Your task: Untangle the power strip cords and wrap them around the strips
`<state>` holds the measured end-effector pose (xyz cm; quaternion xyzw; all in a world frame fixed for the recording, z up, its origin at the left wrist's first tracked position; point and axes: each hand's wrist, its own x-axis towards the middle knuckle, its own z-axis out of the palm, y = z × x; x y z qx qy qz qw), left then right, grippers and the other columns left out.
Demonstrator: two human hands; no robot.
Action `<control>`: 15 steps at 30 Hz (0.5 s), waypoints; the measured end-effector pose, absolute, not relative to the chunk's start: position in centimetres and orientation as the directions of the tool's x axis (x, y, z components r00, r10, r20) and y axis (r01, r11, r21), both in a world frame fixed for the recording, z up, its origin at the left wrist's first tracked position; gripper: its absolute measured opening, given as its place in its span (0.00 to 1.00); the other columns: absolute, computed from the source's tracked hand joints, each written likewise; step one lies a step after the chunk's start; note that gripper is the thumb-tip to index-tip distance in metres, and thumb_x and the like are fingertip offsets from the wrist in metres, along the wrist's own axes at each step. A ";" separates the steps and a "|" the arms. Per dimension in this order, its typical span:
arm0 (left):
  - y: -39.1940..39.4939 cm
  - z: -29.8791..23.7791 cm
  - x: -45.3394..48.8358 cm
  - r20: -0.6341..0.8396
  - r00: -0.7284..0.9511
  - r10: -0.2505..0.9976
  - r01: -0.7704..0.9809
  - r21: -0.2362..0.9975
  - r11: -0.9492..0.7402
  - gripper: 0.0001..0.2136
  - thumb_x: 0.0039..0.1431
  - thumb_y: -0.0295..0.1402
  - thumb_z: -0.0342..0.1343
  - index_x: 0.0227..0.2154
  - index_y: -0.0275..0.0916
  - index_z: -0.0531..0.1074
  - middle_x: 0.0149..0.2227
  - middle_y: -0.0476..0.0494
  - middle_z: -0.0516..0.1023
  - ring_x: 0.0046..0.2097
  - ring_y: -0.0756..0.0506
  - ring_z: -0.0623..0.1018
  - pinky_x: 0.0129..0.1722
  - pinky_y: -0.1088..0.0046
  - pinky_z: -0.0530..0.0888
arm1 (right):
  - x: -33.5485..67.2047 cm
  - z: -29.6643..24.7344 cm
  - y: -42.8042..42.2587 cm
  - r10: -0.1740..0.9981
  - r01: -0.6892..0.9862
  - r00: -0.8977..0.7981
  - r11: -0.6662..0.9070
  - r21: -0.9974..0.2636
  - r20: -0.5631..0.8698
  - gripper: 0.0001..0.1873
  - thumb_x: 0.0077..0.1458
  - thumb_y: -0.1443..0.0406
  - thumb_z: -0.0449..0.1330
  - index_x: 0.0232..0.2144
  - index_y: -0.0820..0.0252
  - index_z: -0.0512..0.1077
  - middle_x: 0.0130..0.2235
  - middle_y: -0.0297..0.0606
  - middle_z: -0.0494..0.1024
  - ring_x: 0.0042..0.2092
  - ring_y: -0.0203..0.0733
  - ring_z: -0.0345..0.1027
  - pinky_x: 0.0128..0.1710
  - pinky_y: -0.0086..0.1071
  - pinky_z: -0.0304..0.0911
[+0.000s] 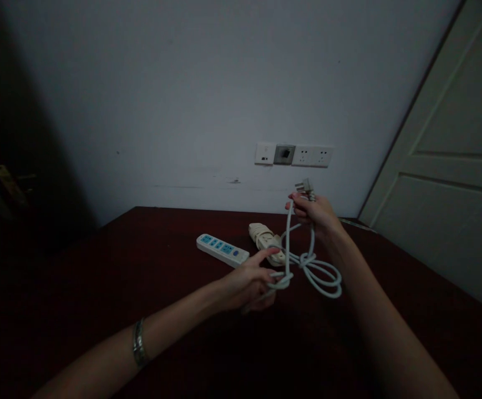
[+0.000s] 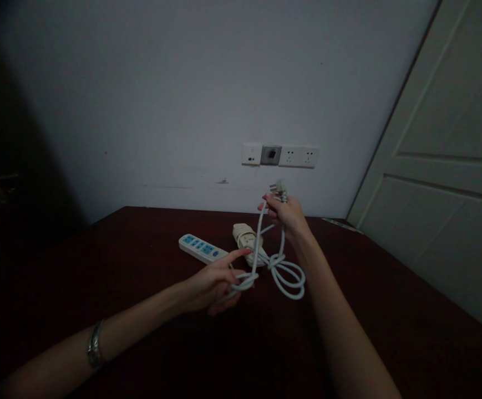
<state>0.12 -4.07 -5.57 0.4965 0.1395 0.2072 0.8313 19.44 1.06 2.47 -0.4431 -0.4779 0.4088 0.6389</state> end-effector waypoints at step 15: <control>-2.7 -4.3 -1.0 -0.035 0.866 0.499 -0.205 0.885 0.418 0.09 0.46 0.30 0.57 0.30 0.31 0.69 0.22 0.48 0.67 0.23 0.52 0.69 0.17 0.79 0.68 | 17.4 3.1 0.1 0.807 0.316 0.215 0.475 -0.821 0.549 0.10 0.47 0.61 0.60 0.25 0.63 0.68 0.20 0.38 0.74 0.16 0.29 0.56 0.16 0.24 0.52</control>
